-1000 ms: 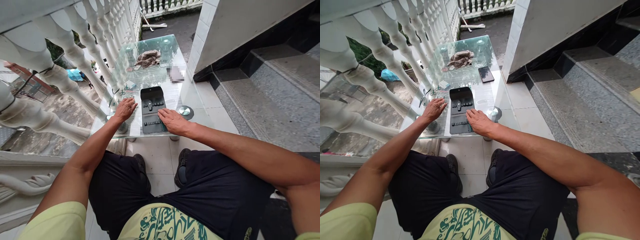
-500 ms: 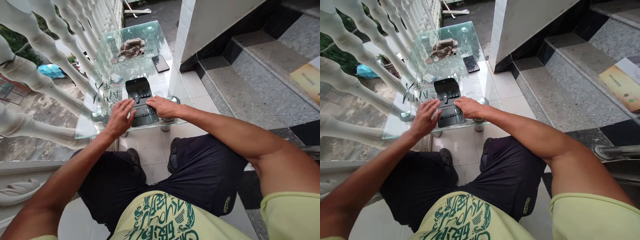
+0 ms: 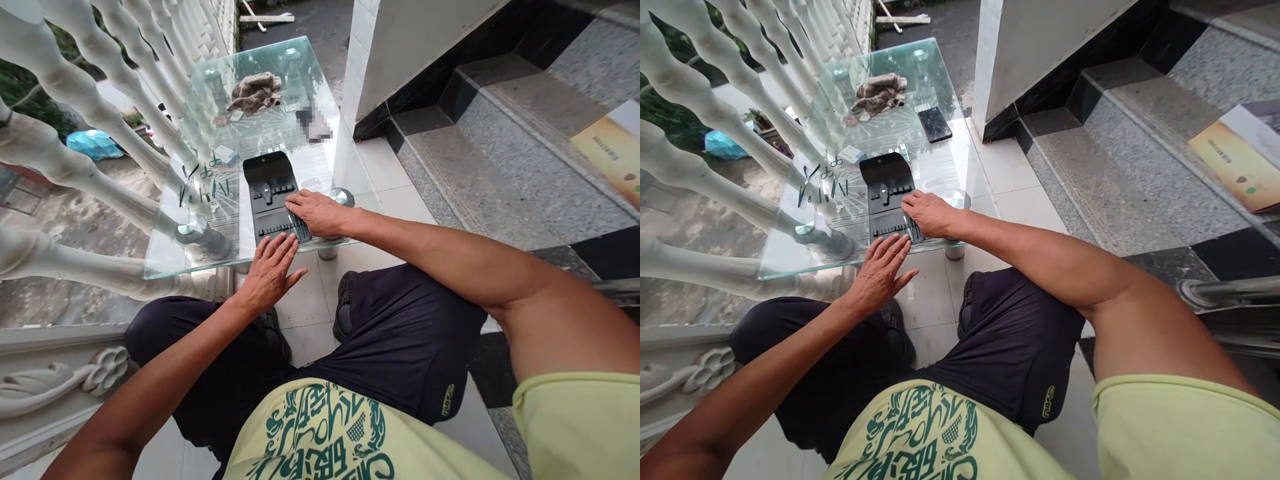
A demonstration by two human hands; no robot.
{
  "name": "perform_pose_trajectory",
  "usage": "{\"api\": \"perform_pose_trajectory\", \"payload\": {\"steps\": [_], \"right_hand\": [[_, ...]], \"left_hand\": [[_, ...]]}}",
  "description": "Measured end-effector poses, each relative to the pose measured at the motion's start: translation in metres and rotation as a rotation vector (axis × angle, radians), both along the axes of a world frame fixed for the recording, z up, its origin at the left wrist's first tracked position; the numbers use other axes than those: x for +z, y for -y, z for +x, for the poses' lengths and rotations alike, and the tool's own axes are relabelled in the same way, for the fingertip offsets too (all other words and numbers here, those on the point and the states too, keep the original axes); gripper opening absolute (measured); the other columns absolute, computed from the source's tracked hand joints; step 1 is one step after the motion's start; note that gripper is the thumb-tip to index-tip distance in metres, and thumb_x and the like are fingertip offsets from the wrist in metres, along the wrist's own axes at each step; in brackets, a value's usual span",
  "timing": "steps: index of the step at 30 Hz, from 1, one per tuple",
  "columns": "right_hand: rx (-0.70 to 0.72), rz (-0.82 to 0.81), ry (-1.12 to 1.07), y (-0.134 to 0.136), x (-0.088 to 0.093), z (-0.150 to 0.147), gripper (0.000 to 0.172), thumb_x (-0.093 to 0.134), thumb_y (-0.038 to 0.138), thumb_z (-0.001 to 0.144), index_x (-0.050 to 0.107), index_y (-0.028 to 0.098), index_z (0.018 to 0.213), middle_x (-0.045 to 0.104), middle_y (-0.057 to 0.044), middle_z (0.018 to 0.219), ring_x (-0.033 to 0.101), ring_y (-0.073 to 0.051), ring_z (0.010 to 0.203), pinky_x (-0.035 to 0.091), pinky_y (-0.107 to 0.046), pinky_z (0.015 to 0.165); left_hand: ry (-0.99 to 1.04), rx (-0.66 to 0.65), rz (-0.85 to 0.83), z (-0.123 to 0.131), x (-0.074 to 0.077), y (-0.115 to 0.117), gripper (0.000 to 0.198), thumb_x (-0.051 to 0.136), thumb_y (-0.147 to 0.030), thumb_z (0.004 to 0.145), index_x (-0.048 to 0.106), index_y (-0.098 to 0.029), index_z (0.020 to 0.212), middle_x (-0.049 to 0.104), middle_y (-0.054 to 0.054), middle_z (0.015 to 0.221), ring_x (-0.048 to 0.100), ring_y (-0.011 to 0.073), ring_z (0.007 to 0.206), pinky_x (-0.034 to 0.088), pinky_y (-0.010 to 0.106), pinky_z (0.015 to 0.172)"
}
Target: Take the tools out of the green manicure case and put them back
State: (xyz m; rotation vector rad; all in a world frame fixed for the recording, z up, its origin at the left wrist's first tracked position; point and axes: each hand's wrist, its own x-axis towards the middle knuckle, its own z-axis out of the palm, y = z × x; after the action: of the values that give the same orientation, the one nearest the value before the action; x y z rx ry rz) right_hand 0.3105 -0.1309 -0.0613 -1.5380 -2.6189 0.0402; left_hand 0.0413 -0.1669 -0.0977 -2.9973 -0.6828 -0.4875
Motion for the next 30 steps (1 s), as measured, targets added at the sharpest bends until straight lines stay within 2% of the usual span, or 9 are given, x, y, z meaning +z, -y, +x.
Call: {"api": "perform_pose_trajectory", "payload": {"steps": [6, 8, 11, 13, 15, 19, 22, 24, 30], "right_hand": [[0.017, 0.027, 0.022, -0.002, -0.005, -0.001, 0.061, 0.055, 0.006, 0.096, 0.062, 0.005, 0.156, 0.06, -0.026, 0.167, 0.056, -0.041, 0.141, 0.054, -0.053, 0.111], [0.016, 0.033, 0.026, -0.001, -0.007, -0.001, 0.064, 0.057, 0.005, 0.094, 0.061, 0.004, 0.158, 0.059, -0.027, 0.169, 0.057, -0.04, 0.142, 0.054, -0.052, 0.112], [0.026, 0.043, 0.018, -0.001, -0.008, 0.0, 0.068, 0.058, 0.004, 0.092, 0.06, 0.004, 0.16, 0.059, -0.027, 0.169, 0.057, -0.041, 0.145, 0.055, -0.053, 0.113], [0.037, 0.048, 0.01, 0.0, -0.009, 0.001, 0.07, 0.059, 0.004, 0.09, 0.061, 0.004, 0.16, 0.06, -0.026, 0.169, 0.058, -0.041, 0.144, 0.056, -0.054, 0.113], [0.039, 0.046, 0.009, 0.0, -0.009, 0.001, 0.07, 0.059, 0.003, 0.09, 0.061, 0.004, 0.16, 0.06, -0.026, 0.169, 0.058, -0.041, 0.143, 0.056, -0.053, 0.114], [0.029, 0.038, 0.015, -0.001, -0.009, -0.001, 0.067, 0.055, 0.002, 0.092, 0.063, 0.002, 0.158, 0.059, -0.028, 0.17, 0.058, -0.041, 0.144, 0.056, -0.053, 0.115], [0.028, 0.051, 0.01, -0.002, -0.011, -0.002, 0.068, 0.054, 0.002, 0.093, 0.062, 0.001, 0.16, 0.06, -0.029, 0.168, 0.06, -0.042, 0.142, 0.057, -0.056, 0.114], [0.029, 0.067, 0.004, -0.003, -0.013, -0.002, 0.069, 0.054, 0.004, 0.093, 0.06, 0.002, 0.162, 0.061, -0.028, 0.168, 0.06, -0.042, 0.142, 0.058, -0.057, 0.113], [0.033, 0.069, -0.015, -0.003, -0.017, 0.001, 0.069, 0.053, 0.006, 0.096, 0.059, 0.003, 0.165, 0.06, -0.027, 0.17, 0.06, -0.041, 0.143, 0.058, -0.057, 0.115]], "left_hand": [[0.087, -0.277, 0.188, -0.005, -0.012, -0.014, 0.042, 0.055, -0.011, 0.116, 0.067, -0.011, 0.156, 0.076, 0.023, 0.155, 0.071, 0.0347, 0.151, 0.062, 0.054, 0.126], [0.095, -0.338, 0.247, -0.007, -0.007, -0.017, 0.043, 0.052, -0.006, 0.115, 0.067, -0.008, 0.154, 0.077, 0.025, 0.152, 0.074, 0.0344, 0.147, 0.064, 0.052, 0.123], [0.118, -0.381, 0.255, -0.017, 0.01, -0.024, 0.046, 0.051, -0.006, 0.115, 0.063, -0.009, 0.16, 0.078, 0.024, 0.151, 0.074, 0.0327, 0.146, 0.065, 0.048, 0.122], [0.159, -0.323, 0.216, -0.029, 0.025, -0.035, 0.05, 0.052, -0.009, 0.116, 0.061, -0.015, 0.165, 0.077, 0.023, 0.153, 0.073, 0.031, 0.147, 0.065, 0.046, 0.121], [0.221, -0.182, 0.193, -0.042, 0.04, -0.058, 0.049, 0.052, -0.014, 0.118, 0.062, -0.021, 0.166, 0.077, 0.021, 0.151, 0.075, 0.0284, 0.142, 0.066, 0.044, 0.119], [0.216, 0.052, 0.221, -0.053, 0.059, -0.128, 0.036, 0.047, -0.024, 0.122, 0.077, -0.018, 0.142, 0.08, 0.018, 0.136, 0.08, 0.025, 0.123, 0.069, 0.038, 0.107], [0.09, 0.147, 0.207, -0.046, 0.06, -0.174, 0.036, 0.045, -0.023, 0.12, 0.079, -0.017, 0.128, 0.081, 0.017, 0.128, 0.08, 0.0247, 0.111, 0.068, 0.036, 0.095], [0.006, 0.173, 0.173, -0.039, 0.058, -0.194, 0.035, 0.045, -0.018, 0.117, 0.08, -0.018, 0.124, 0.08, 0.017, 0.128, 0.078, 0.0244, 0.107, 0.067, 0.036, 0.092], [-0.199, 0.184, 0.062, -0.032, 0.046, -0.215, 0.041, 0.045, -0.008, 0.11, 0.081, -0.016, 0.13, 0.079, 0.019, 0.14, 0.077, 0.0281, 0.122, 0.064, 0.041, 0.103]]}}
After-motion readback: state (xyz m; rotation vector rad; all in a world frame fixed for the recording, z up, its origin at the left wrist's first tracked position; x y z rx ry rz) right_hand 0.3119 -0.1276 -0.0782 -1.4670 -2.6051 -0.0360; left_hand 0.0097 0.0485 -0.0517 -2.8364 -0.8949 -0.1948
